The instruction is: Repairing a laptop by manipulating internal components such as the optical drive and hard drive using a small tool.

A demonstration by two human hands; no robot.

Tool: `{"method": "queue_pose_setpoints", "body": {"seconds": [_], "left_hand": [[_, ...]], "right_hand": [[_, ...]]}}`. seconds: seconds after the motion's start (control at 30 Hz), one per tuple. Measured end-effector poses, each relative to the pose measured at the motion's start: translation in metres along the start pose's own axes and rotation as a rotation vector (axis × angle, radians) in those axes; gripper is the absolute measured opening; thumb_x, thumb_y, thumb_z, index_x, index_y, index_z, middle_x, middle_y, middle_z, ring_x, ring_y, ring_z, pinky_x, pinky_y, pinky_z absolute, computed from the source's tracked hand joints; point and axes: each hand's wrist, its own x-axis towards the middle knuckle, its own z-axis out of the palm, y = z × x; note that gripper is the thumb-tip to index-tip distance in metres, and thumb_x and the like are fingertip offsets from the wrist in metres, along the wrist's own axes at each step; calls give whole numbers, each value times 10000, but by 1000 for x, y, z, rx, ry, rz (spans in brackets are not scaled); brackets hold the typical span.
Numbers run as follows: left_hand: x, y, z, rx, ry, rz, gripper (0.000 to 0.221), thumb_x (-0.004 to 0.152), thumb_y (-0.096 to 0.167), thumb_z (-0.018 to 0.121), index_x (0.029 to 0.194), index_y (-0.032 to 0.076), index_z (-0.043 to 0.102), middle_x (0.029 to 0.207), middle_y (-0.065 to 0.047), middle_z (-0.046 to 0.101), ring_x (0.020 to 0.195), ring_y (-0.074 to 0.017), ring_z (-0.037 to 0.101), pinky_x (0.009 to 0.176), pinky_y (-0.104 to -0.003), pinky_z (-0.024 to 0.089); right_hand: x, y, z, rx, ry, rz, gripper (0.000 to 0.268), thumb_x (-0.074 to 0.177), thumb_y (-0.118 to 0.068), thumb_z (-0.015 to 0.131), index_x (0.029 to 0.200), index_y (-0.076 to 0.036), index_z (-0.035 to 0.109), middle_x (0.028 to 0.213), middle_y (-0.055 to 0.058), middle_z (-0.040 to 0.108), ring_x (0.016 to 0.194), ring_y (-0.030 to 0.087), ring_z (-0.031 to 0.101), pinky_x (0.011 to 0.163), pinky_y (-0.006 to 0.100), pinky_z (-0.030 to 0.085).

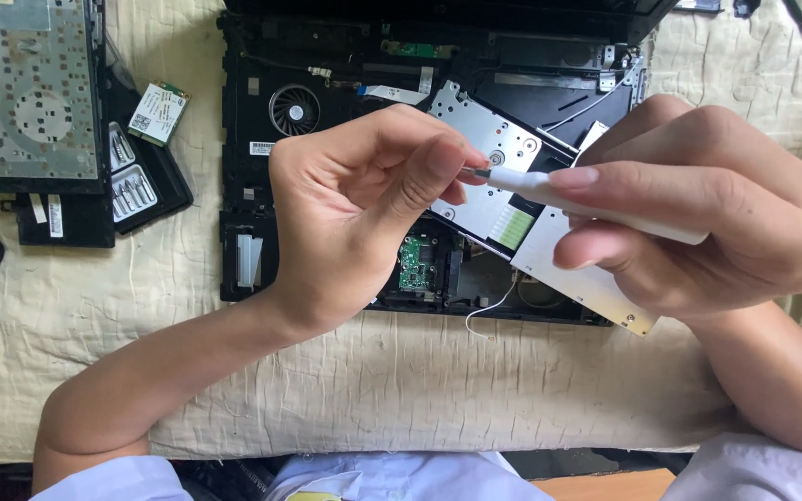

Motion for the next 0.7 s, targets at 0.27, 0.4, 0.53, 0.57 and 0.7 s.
{"method": "queue_pose_setpoints", "body": {"seconds": [0.27,0.4,0.53,0.57,0.7], "left_hand": [[-2,-5,1,-7,29,81,246,1026,190,605,995,-43,674,946,-170,705,819,-235,691,707,-273,611],[-1,-9,0,-10,29,136,233,1031,190,613,998,-34,671,967,-176,703,789,-236,664,705,-292,575],[1,-12,-2,23,34,177,231,1038,182,599,982,-32,667,941,-168,702,830,-243,681,701,-290,591],[2,-12,-3,48,27,204,236,1043,179,587,973,-32,667,926,-169,698,817,-247,682,708,-297,587],[2,-11,-2,49,16,219,278,1053,195,558,956,-45,659,914,-183,681,793,-262,688,716,-304,607]], "right_hand": [[-10,-8,22,95,226,315,340,952,-160,625,1046,166,613,773,235,574,602,278,618,588,347,465],[-7,-13,28,146,288,434,347,998,-197,582,1042,147,609,770,214,564,585,267,677,540,294,481],[-5,-20,27,81,264,474,345,970,-170,602,1035,169,619,791,259,596,604,271,668,558,289,494],[-5,-21,27,75,258,470,348,973,-177,598,1037,164,620,781,251,595,603,268,667,567,290,493],[-6,-20,27,105,267,433,334,979,-167,586,1036,160,614,763,235,593,584,260,670,550,293,507]]}}
